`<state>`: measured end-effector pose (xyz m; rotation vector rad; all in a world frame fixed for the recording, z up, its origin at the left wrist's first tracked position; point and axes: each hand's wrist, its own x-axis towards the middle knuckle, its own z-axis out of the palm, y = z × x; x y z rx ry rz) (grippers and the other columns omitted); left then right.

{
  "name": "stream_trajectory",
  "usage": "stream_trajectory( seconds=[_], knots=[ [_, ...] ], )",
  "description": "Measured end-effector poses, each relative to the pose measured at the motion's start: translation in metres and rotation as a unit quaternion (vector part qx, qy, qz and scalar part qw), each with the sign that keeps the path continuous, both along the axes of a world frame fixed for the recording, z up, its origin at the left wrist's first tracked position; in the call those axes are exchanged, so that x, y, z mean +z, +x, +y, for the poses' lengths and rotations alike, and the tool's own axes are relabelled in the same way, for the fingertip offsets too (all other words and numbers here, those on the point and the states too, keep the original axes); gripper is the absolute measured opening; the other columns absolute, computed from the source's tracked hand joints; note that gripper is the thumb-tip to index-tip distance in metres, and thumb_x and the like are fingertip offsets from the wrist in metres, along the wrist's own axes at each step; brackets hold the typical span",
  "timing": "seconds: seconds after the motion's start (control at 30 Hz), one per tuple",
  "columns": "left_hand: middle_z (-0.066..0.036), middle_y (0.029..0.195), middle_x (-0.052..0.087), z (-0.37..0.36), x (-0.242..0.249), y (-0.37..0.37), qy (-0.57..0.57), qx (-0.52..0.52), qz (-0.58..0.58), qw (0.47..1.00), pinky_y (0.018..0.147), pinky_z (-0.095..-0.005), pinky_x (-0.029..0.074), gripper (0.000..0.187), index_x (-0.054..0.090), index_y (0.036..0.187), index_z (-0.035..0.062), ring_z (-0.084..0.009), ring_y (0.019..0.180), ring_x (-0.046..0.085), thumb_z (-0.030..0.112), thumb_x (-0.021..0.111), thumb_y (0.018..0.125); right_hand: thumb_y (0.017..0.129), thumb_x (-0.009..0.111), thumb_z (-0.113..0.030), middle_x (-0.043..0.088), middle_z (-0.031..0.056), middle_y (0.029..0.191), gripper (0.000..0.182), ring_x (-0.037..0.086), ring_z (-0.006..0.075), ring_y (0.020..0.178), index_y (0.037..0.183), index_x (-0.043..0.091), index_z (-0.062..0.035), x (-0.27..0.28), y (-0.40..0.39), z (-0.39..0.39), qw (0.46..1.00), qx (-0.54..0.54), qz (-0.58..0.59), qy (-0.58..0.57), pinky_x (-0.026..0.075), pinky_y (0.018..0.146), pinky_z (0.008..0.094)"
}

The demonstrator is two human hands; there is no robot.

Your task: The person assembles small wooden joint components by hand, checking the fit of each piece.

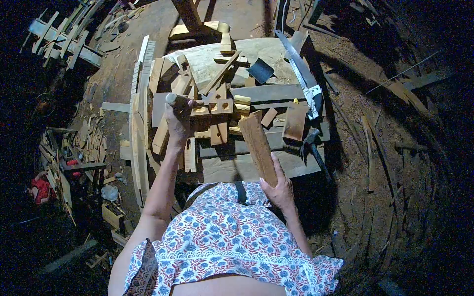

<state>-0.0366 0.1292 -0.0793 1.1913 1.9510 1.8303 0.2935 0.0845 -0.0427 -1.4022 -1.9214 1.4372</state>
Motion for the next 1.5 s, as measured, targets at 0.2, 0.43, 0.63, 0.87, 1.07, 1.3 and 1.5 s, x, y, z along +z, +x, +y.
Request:
stream_trajectory(
  seconds=[0.2,0.43,0.63,0.87,1.07,1.3,1.5],
  knots=[
    [-0.013,0.083,0.062,-0.003,0.016,0.004,-0.070,-0.014,0.057,0.996,0.065,-0.0329,0.047,0.025,0.048,0.101,0.0004,-0.0225,0.071,0.061,0.009,0.063,0.085,0.075,0.065,-0.026,0.044,0.0183,0.134,0.080,0.050,0.0332,0.117,0.143,0.023,-0.0159,0.005,-0.004,0.003,0.999,0.006,-0.024,0.024,0.042,0.094,0.0385],
    [-0.014,0.081,0.061,0.009,0.009,0.006,-0.085,-0.045,0.110,0.989,0.062,-0.0363,0.047,0.026,0.046,0.101,0.0006,-0.0261,0.070,0.062,0.011,0.064,0.084,0.071,0.065,-0.018,0.053,0.0191,0.122,0.080,0.059,0.0333,0.101,0.141,0.028,-0.0191,0.080,-0.059,0.074,0.981,0.059,0.024,0.181,0.048,0.086,0.0419],
    [-0.016,0.084,0.060,0.005,0.016,0.012,-0.100,-0.065,0.114,0.986,0.066,-0.0402,0.047,0.027,0.045,0.103,0.0021,-0.0299,0.076,0.060,0.005,0.062,0.082,0.067,0.071,-0.018,0.058,0.0183,0.101,0.081,0.063,0.0332,0.086,0.139,0.034,-0.0244,0.115,-0.116,0.110,0.925,0.189,0.038,0.328,0.053,0.074,0.0383],
    [-0.015,0.092,0.060,0.012,0.002,0.004,-0.099,-0.093,0.083,0.987,0.071,-0.0387,0.047,0.035,0.045,0.113,0.0034,-0.0301,0.084,0.059,-0.003,0.057,0.080,0.071,0.068,-0.023,0.056,0.0180,0.092,0.079,0.063,0.0310,0.078,0.140,0.031,-0.0298,0.129,-0.137,0.111,0.928,0.223,-0.034,0.297,0.053,0.071,0.0407],
    [-0.004,0.088,0.056,0.003,0.040,0.013,0.029,-0.077,-0.205,0.975,0.073,-0.0254,0.048,0.015,0.048,0.101,0.0011,-0.0129,0.079,0.057,0.000,0.055,0.088,0.070,0.068,-0.017,0.057,0.0143,0.104,0.080,0.062,0.0297,0.090,0.140,0.030,-0.0266,0.110,-0.126,0.112,0.939,0.183,0.000,0.290,0.051,0.078,0.0405],
    [-0.008,0.083,0.060,-0.015,0.057,0.008,-0.058,-0.011,0.016,0.998,0.070,-0.0286,0.047,0.015,0.051,0.097,-0.0004,-0.0159,0.076,0.058,0.002,0.060,0.086,0.076,0.067,-0.017,0.054,0.0211,0.114,0.078,0.060,0.0303,0.098,0.142,0.026,-0.0244,0.064,-0.093,0.105,0.975,0.028,0.064,0.210,0.049,0.081,0.0386],
    [-0.014,0.086,0.062,-0.007,0.013,0.004,-0.017,-0.027,-0.072,0.997,0.067,-0.0343,0.048,0.019,0.051,0.099,-0.0006,-0.0236,0.075,0.062,0.003,0.061,0.084,0.077,0.067,-0.017,0.055,0.0199,0.106,0.078,0.059,0.0310,0.095,0.143,0.025,-0.0242,0.058,-0.080,0.099,0.978,0.024,0.040,0.203,0.048,0.081,0.0395]
  ],
)
